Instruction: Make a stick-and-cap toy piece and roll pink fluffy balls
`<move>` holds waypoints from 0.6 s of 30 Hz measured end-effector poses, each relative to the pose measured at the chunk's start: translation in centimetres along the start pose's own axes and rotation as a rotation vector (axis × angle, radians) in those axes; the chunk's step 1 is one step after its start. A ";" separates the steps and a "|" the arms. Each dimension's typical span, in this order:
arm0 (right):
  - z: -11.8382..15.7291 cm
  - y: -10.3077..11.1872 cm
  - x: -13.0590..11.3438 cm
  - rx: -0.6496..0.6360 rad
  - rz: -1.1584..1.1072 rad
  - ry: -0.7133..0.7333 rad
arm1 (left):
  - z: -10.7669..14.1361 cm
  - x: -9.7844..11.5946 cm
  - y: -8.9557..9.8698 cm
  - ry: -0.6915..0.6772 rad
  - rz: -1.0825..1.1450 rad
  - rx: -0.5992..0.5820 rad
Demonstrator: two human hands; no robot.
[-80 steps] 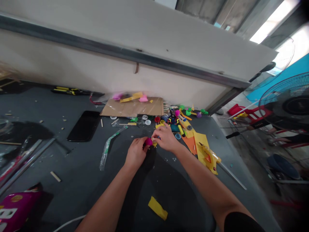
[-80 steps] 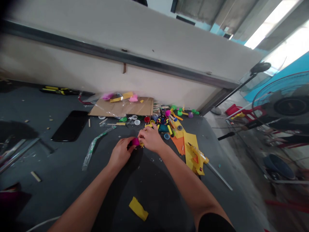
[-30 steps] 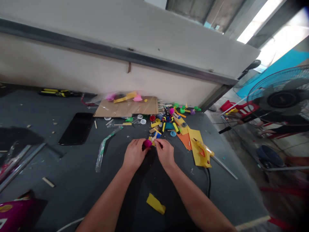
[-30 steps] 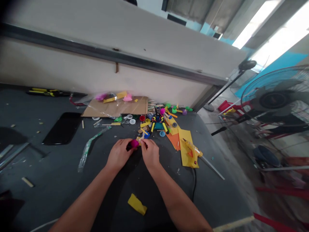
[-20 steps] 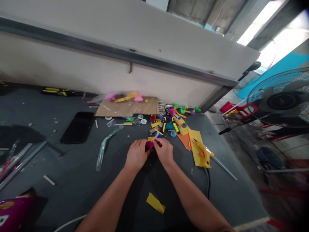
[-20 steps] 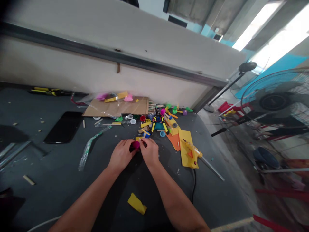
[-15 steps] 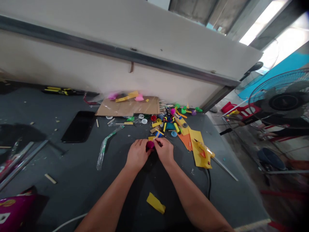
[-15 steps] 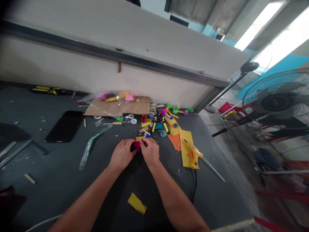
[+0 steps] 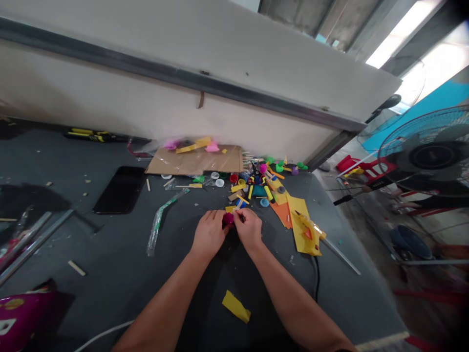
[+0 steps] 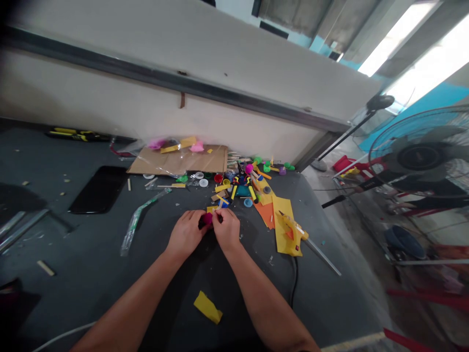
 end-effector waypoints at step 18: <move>0.2 0.0 0.0 0.007 -0.004 -0.003 | 0.0 -0.1 -0.1 0.001 0.015 0.006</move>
Point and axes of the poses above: each hand's wrist, its own z-axis away from the middle knuckle, its own y-axis out of the back of the hand, x = y × z, the point moved 7 cm from there along -z, towards the middle knuckle, and after that the axes turned 11 degrees about -z, right-handed, at the moved point
